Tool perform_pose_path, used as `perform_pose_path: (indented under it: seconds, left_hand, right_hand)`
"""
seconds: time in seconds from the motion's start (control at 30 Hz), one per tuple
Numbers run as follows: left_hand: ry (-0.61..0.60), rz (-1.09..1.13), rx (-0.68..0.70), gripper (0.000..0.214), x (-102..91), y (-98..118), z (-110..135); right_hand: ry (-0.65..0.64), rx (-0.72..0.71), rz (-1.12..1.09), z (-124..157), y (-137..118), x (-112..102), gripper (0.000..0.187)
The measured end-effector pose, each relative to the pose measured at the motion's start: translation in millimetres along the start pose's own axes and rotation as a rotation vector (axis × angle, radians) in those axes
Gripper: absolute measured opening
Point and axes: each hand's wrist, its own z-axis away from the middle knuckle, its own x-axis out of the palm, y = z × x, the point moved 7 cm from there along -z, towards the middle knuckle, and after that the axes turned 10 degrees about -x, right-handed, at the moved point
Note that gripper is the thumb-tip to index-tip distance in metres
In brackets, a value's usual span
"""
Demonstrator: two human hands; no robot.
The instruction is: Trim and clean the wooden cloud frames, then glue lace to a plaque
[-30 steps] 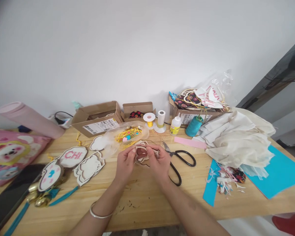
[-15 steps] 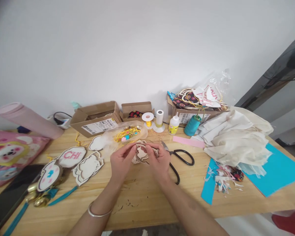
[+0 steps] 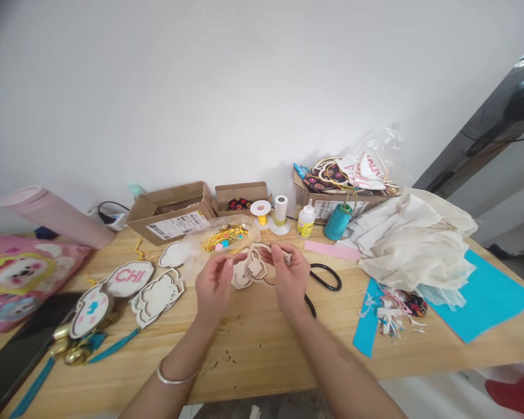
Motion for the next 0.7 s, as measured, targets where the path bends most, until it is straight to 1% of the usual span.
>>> perform_pose_path:
  seconds: [0.03,0.1,0.17,0.2,0.27,0.3,0.33,0.37,0.4,0.43,0.5,0.57,0.6,0.63,0.7]
  left_hand:
    - [-0.019,-0.045,0.067,0.019,-0.4,6.5,2.7]
    - [-0.106,-0.17,0.214,0.018,3.3,17.6,9.0]
    - [-0.187,-0.304,0.373,0.019,9.0,24.9,16.0]
    - [-0.206,-0.356,0.452,0.02,11.2,27.4,19.4]
    - [-0.205,-0.412,0.585,0.023,13.5,30.7,24.8]
    - [-0.19,-0.41,0.626,0.023,13.7,31.6,26.4]
    - [-0.176,-0.389,0.637,0.021,13.7,31.7,26.6]
    - [-0.163,-0.349,0.614,0.017,13.5,30.8,25.2]
    - [-0.149,-0.29,0.556,0.009,12.9,28.9,22.0]
    - [-0.134,-0.213,0.465,0.004,12.1,25.6,17.3]
    - [-0.119,-0.04,0.221,0.019,12.5,14.9,6.9]
    - [-0.145,0.074,0.002,0.024,16.9,4.3,0.1]
    - [-0.163,0.094,-0.069,0.026,19.0,1.0,-2.0]
    - [-0.179,0.096,-0.111,0.028,20.1,-1.0,-3.5]
    - [-0.197,0.083,-0.136,0.031,19.1,-2.9,-6.0]
  right_hand:
    - [0.012,0.018,-0.028,-3.4,0.0,-1.7,0.018]
    - [0.025,0.048,-0.075,-9.9,-0.7,-5.1,0.02]
    - [0.022,0.073,-0.11,-15.1,-2.4,-7.9,0.02]
    - [0.018,0.086,-0.122,-16.9,-3.6,-8.9,0.02]
    - [0.017,0.112,-0.143,-18.9,-6.4,-10.1,0.02]
    - [0.019,0.122,-0.155,-19.0,-8.0,-9.9,0.02]
    - [0.022,0.129,-0.169,-18.3,-9.6,-9.2,0.02]
    - [0.025,0.13,-0.179,-17.0,-11.0,-8.1,0.021]
    - [0.029,0.13,-0.183,-15.0,-11.8,-6.7,0.021]
    - [0.03,0.129,-0.181,-12.5,-12.0,-5.0,0.021]
    - [0.024,0.116,-0.163,-6.9,-10.6,-1.6,0.021]
    - [-0.016,0.098,-0.142,-2.9,-8.0,2.2,0.02]
    - [-0.056,0.097,-0.132,-1.8,-6.6,4.7,0.019]
    - [-0.112,0.106,-0.12,-1.3,-5.1,7.8,0.018]
    - [-0.267,0.154,-0.073,-0.1,-1.9,16.2,0.017]
